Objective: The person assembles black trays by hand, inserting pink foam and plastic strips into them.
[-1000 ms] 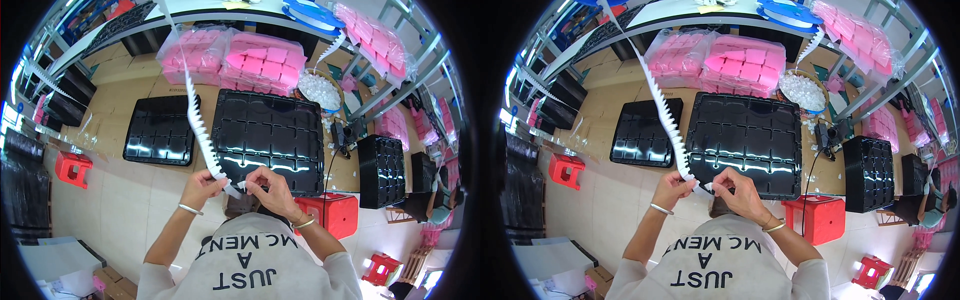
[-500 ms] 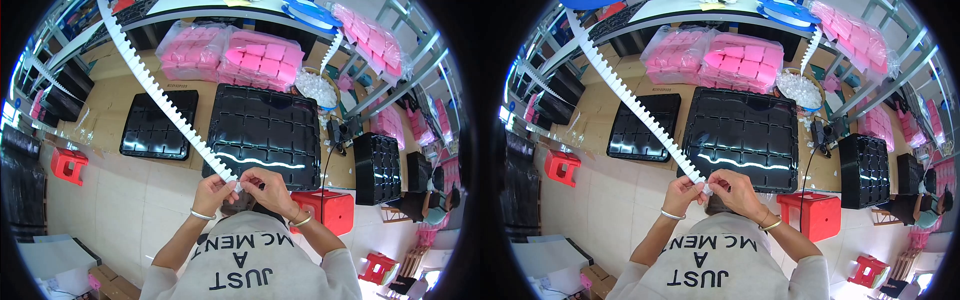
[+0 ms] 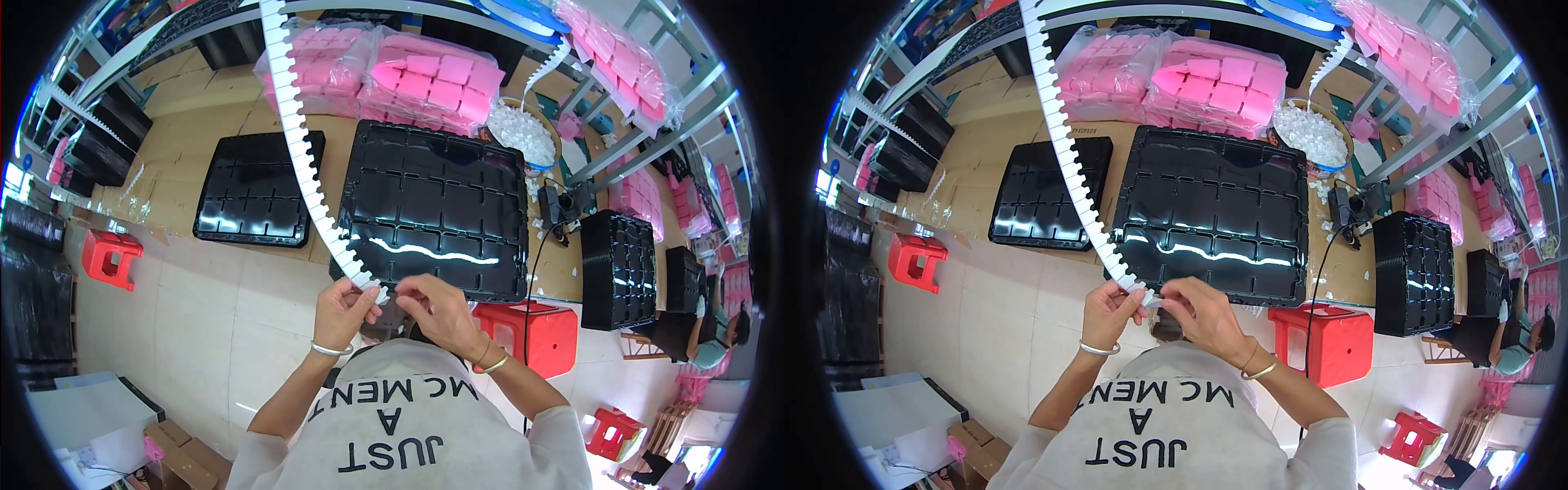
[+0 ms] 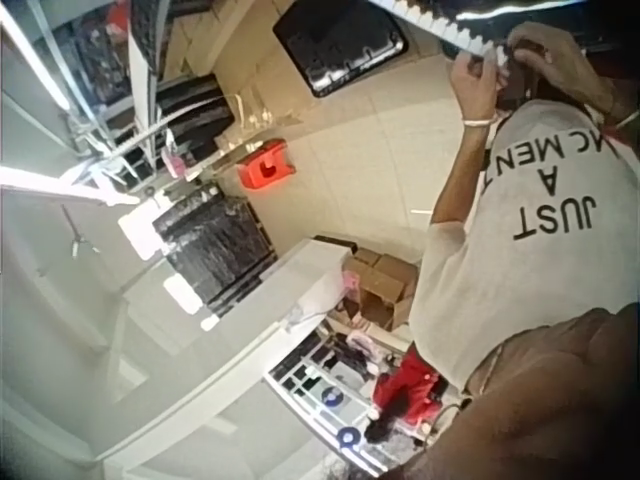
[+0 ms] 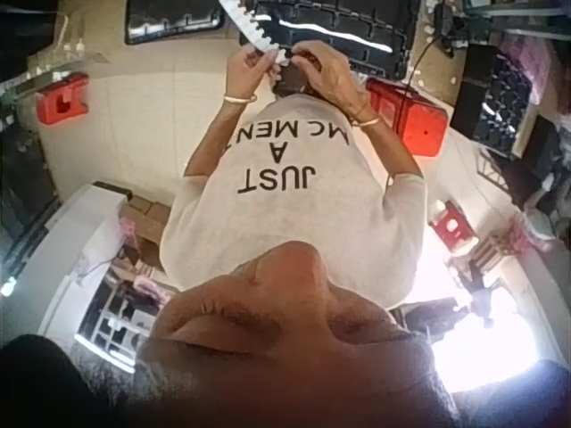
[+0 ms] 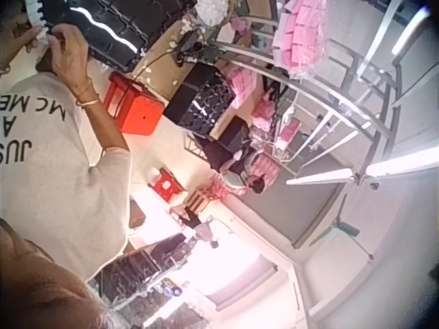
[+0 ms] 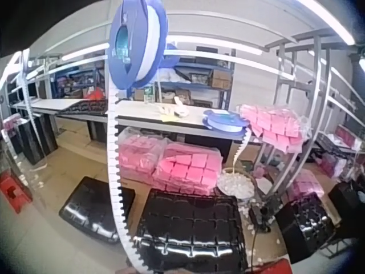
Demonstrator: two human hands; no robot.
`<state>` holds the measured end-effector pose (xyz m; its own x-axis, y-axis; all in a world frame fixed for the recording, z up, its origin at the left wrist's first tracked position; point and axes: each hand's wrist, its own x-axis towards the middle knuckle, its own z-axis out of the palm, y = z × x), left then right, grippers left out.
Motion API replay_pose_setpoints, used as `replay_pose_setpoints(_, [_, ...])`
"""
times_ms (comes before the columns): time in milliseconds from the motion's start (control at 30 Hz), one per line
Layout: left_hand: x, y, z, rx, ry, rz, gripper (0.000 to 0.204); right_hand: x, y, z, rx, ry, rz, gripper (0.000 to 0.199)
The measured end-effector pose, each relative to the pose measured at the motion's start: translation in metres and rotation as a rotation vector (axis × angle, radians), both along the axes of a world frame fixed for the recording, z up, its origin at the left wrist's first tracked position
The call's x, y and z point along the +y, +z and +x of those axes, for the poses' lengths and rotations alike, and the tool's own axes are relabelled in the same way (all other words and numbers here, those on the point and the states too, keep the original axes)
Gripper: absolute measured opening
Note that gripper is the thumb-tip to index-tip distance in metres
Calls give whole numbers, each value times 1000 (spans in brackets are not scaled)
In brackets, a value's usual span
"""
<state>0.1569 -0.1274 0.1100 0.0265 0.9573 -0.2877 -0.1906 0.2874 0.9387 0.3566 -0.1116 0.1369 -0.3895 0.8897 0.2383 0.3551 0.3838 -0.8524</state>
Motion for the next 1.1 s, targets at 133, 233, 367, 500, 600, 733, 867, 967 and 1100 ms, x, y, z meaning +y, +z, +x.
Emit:
replay_pose_setpoints(133, [-3,7,7,-45,-31,4,16,9,6,-4,11,4,-164,14])
replay_pose_setpoints(233, [-2,15,10,-103,-25,-43,16,10,7,-4,-1,-10,-139,14])
replay_pose_setpoints(367, [-2,14,8,-171,35,-110,17,7,11,-2,26,12,-87,12])
replay_pose_setpoints(500, [-2,2,1,-130,131,-100,19,15,27,18,64,-75,-132,10])
replay_pose_setpoints(600, [-13,-15,-18,-35,215,-33,20,31,27,54,-37,-197,-89,9])
replay_pose_setpoints(733, [-29,-35,-44,71,316,-58,17,46,18,112,-161,-332,-30,9])
replay_pose_setpoints(867, [-51,-73,-71,301,308,-24,10,43,22,142,-336,-346,-180,9])
replay_pose_setpoints(967, [-69,-95,-80,386,270,-58,9,47,19,156,-430,-292,-198,8])
replay_pose_setpoints(1100, [-88,-128,-80,421,225,-179,9,52,19,163,-552,-175,-170,10])
